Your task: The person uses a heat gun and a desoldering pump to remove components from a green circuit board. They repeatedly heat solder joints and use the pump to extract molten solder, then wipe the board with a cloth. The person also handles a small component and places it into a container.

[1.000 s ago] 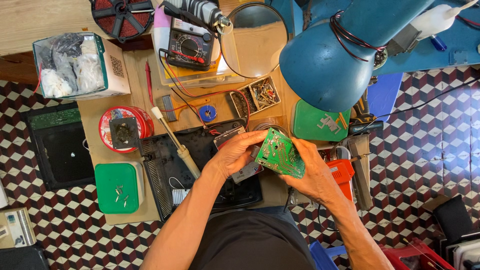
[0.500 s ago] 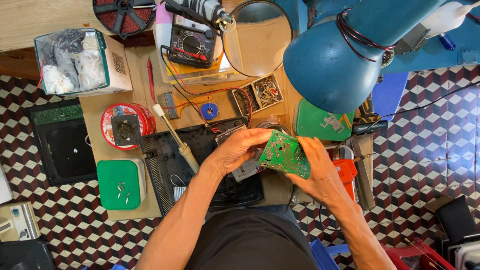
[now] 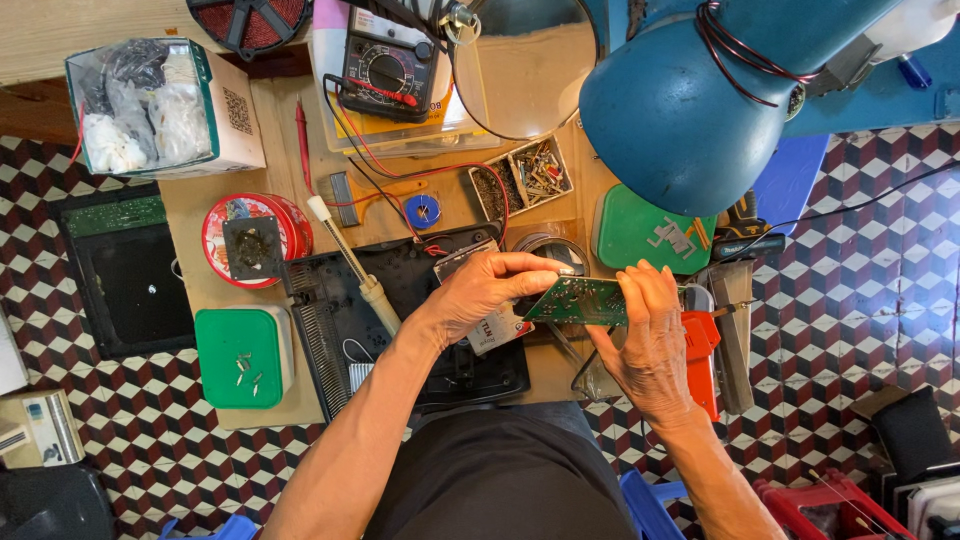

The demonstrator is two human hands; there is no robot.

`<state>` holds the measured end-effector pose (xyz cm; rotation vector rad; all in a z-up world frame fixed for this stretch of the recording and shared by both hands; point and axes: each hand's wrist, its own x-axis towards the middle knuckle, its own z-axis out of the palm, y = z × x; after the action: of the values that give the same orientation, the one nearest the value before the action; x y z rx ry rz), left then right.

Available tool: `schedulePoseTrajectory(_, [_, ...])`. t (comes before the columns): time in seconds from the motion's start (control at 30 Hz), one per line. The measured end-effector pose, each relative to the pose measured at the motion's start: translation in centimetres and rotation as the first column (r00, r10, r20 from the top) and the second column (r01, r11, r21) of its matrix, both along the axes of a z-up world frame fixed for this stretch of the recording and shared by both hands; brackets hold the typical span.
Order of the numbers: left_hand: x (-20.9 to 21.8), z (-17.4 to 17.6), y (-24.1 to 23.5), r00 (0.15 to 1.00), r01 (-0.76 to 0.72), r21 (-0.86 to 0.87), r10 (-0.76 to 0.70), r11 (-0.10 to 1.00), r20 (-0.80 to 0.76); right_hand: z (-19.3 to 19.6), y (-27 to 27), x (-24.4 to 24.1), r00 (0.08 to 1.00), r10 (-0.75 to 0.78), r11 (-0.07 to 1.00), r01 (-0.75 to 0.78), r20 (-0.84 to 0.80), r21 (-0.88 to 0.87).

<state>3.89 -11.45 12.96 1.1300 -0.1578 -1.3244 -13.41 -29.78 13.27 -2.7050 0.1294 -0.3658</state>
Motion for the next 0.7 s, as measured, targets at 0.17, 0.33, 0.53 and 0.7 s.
schedulePoseTrajectory(0.17, [0.3,-0.8,-0.2,0.995,-0.058,-0.140,0.045,0.988,-0.090,1.2,-0.5,0.7,0.991,0.061,0.986,-0.041,-0.121,0.161])
schedulePoseTrajectory(0.33, [0.3,-1.4,-0.3,0.987,-0.094,-0.102,0.079,0.990,-0.142,2.4,-1.2,1.2,0.951,0.144,0.910,-0.019,-0.272,0.415])
schedulePoseTrajectory(0.53, [0.4,-2.1,-1.0,0.961,-0.169,-0.083,0.145,0.982,-0.234,3.0,-1.3,1.5,0.936,0.130,0.865,0.054,-0.327,0.499])
schedulePoseTrajectory(0.7, [0.5,-1.9,-1.1,0.957,-0.177,-0.060,0.158,0.982,-0.244,2.8,-1.3,1.5,0.926,0.088,0.852,0.120,-0.366,0.510])
